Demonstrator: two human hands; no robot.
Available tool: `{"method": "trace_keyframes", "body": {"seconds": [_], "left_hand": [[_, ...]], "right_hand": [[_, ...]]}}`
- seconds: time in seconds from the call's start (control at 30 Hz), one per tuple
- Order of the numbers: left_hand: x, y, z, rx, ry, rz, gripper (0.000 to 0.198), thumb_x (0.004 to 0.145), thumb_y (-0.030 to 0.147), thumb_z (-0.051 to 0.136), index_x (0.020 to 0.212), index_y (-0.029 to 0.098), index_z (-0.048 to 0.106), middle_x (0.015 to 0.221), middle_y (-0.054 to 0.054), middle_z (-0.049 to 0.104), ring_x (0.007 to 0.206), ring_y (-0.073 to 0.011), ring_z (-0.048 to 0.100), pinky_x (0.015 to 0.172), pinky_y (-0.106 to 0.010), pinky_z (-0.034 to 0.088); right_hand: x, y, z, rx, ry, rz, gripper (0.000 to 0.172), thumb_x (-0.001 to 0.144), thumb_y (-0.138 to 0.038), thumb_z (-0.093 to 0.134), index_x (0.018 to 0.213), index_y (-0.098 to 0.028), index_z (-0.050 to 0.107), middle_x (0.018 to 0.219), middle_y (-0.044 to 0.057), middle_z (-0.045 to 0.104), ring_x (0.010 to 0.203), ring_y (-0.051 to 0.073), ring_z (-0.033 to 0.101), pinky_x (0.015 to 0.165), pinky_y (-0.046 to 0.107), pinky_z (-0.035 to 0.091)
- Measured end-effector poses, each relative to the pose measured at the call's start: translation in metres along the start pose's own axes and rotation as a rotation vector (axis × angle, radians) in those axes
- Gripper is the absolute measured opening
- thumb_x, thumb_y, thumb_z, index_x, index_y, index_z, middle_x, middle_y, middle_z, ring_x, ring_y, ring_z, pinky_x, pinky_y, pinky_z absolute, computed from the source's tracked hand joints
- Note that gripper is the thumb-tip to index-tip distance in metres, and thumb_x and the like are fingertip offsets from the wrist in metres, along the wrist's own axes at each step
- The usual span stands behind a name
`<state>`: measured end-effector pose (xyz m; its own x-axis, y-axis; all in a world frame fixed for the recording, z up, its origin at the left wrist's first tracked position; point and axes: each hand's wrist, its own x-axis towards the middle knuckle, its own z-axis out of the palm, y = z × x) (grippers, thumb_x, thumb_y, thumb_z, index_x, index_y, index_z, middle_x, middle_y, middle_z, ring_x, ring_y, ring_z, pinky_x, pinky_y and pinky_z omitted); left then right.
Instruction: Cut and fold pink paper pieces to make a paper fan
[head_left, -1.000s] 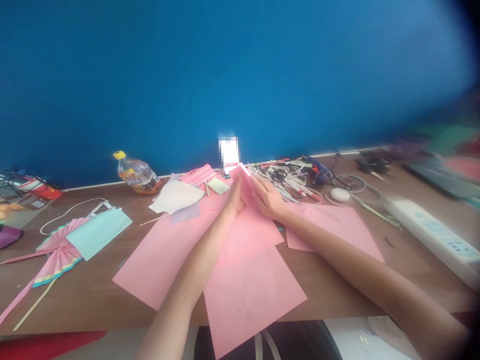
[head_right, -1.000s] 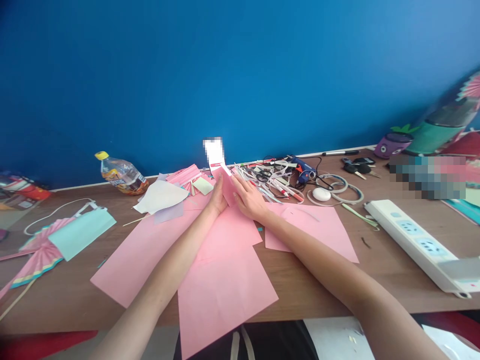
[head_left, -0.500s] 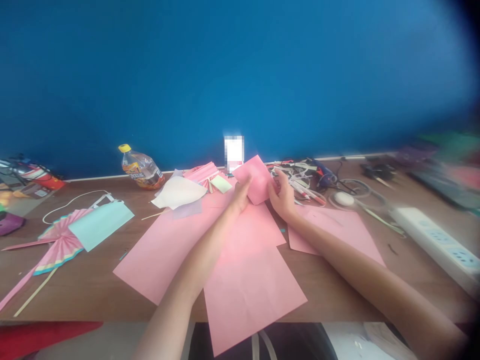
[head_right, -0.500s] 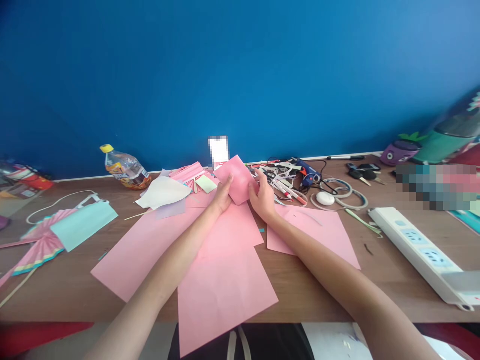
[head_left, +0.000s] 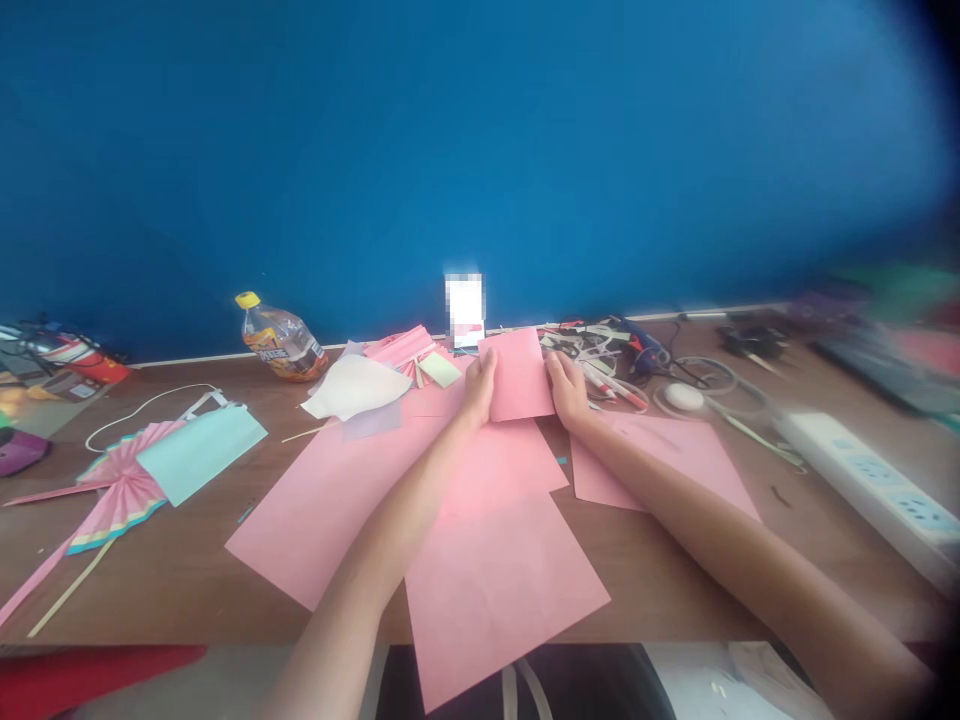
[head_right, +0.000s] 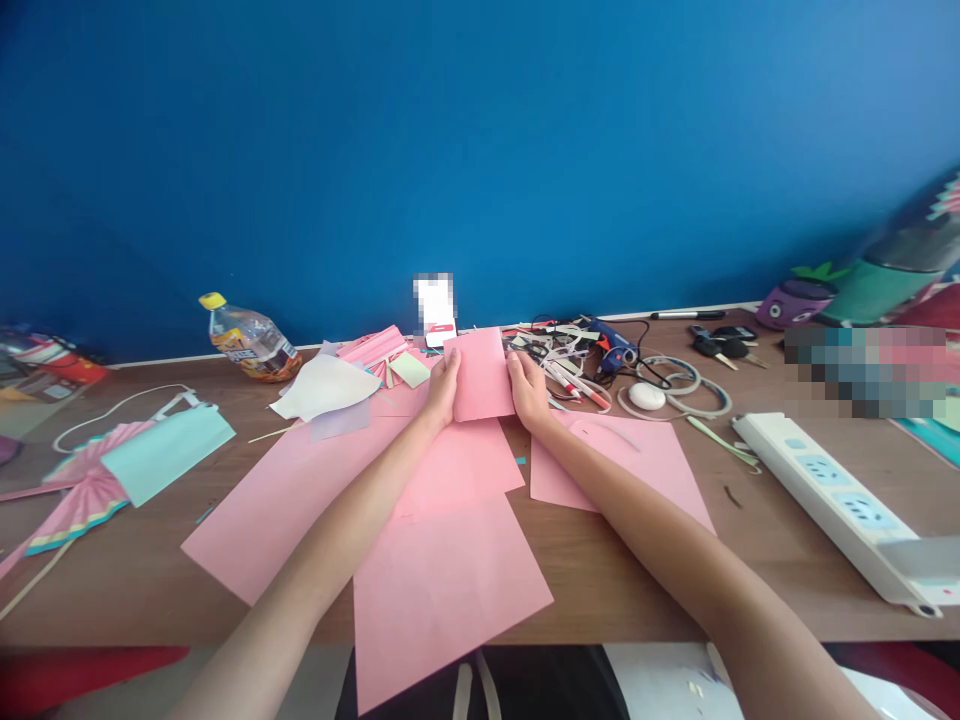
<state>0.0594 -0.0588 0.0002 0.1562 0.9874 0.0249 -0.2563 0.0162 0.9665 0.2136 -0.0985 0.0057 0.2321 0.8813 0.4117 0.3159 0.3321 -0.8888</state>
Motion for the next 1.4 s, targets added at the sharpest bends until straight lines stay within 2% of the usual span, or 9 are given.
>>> {"method": "trace_keyframes", "body": {"seconds": [0.3,0.47,0.57,0.67,0.87,1.07,1.23,1.33,1.4], "left_hand": [[-0.009,0.027,0.001,0.250,0.088,0.332,0.055,0.076,0.046,0.067,0.124,0.025,0.048,0.133,-0.007,0.049,0.131,-0.0230,0.037,0.109,-0.035,0.028],[-0.008,0.075,-0.002,0.633,-0.195,0.504,0.026,0.071,0.036,0.072,0.095,0.027,0.068,0.134,-0.007,0.053,0.139,-0.0304,0.023,0.113,-0.041,0.015],[-0.002,0.087,-0.004,0.757,-0.385,0.496,0.012,0.071,0.034,0.072,0.079,0.025,0.070,0.111,-0.007,0.065,0.129,-0.0318,0.038,0.107,-0.043,0.025],[0.003,0.085,-0.009,0.825,-0.557,0.403,0.014,0.071,0.036,0.071,0.069,0.022,0.069,0.077,-0.006,0.066,0.089,-0.0264,0.059,0.087,-0.036,0.040],[0.007,0.074,-0.025,0.783,-0.657,0.258,0.024,0.072,0.041,0.066,0.066,0.018,0.068,0.065,-0.002,0.061,0.062,-0.0162,0.054,0.063,-0.028,0.040],[0.015,0.057,-0.059,0.646,-0.531,0.195,0.030,0.073,0.045,0.065,0.065,0.016,0.069,0.070,-0.005,0.065,0.070,-0.0183,0.057,0.072,-0.029,0.043],[0.022,0.033,-0.077,0.626,-0.385,0.209,0.038,0.076,0.051,0.063,0.068,0.015,0.069,0.069,-0.004,0.064,0.069,-0.0173,0.055,0.069,-0.029,0.041],[0.024,0.026,-0.076,0.631,-0.425,0.178,0.042,0.074,0.056,0.063,0.072,0.014,0.071,0.071,-0.005,0.066,0.071,-0.0192,0.057,0.070,-0.031,0.043],[0.026,0.026,-0.072,0.631,-0.509,0.167,0.046,0.074,0.059,0.062,0.076,0.015,0.073,0.076,-0.006,0.069,0.076,-0.0224,0.060,0.076,-0.034,0.044]], "right_hand": [[0.002,0.000,-0.002,0.162,-0.133,0.113,0.042,0.081,-0.056,0.052,0.061,-0.019,0.044,0.059,-0.002,0.042,0.055,0.012,0.035,0.050,0.025,0.028],[0.013,-0.016,-0.013,0.217,-0.463,0.219,0.039,0.077,-0.055,0.059,0.068,-0.017,0.056,0.061,0.000,0.052,0.053,0.012,0.044,0.050,0.026,0.031],[0.021,-0.031,-0.025,0.172,-0.650,0.240,0.038,0.075,-0.053,0.063,0.064,-0.017,0.056,0.056,-0.001,0.050,0.048,0.011,0.042,0.047,0.025,0.029],[0.025,-0.043,-0.033,0.090,-0.766,0.197,0.039,0.077,-0.052,0.062,0.063,-0.016,0.058,0.055,-0.001,0.049,0.048,0.010,0.041,0.045,0.025,0.027],[0.027,-0.043,-0.038,0.033,-0.855,0.151,0.037,0.074,-0.050,0.065,0.060,-0.016,0.064,0.053,-0.001,0.052,0.049,0.010,0.042,0.045,0.025,0.030],[0.037,-0.017,-0.059,0.109,-0.828,0.258,0.033,0.074,-0.046,0.067,0.062,-0.016,0.067,0.055,0.004,0.062,0.046,0.013,0.051,0.045,0.027,0.037],[0.044,0.003,-0.064,0.137,-0.597,0.252,0.036,0.073,-0.050,0.066,0.068,-0.015,0.066,0.055,0.004,0.062,0.046,0.013,0.052,0.045,0.026,0.036],[0.042,0.004,-0.054,0.151,-0.395,0.153,0.040,0.077,-0.056,0.060,0.084,-0.018,0.067,0.075,0.006,0.069,0.065,0.016,0.061,0.053,0.025,0.042],[0.038,0.000,-0.045,0.119,-0.440,0.089,0.042,0.076,-0.056,0.062,0.099,-0.020,0.067,0.092,0.007,0.071,0.080,0.018,0.063,0.064,0.028,0.046]]}}
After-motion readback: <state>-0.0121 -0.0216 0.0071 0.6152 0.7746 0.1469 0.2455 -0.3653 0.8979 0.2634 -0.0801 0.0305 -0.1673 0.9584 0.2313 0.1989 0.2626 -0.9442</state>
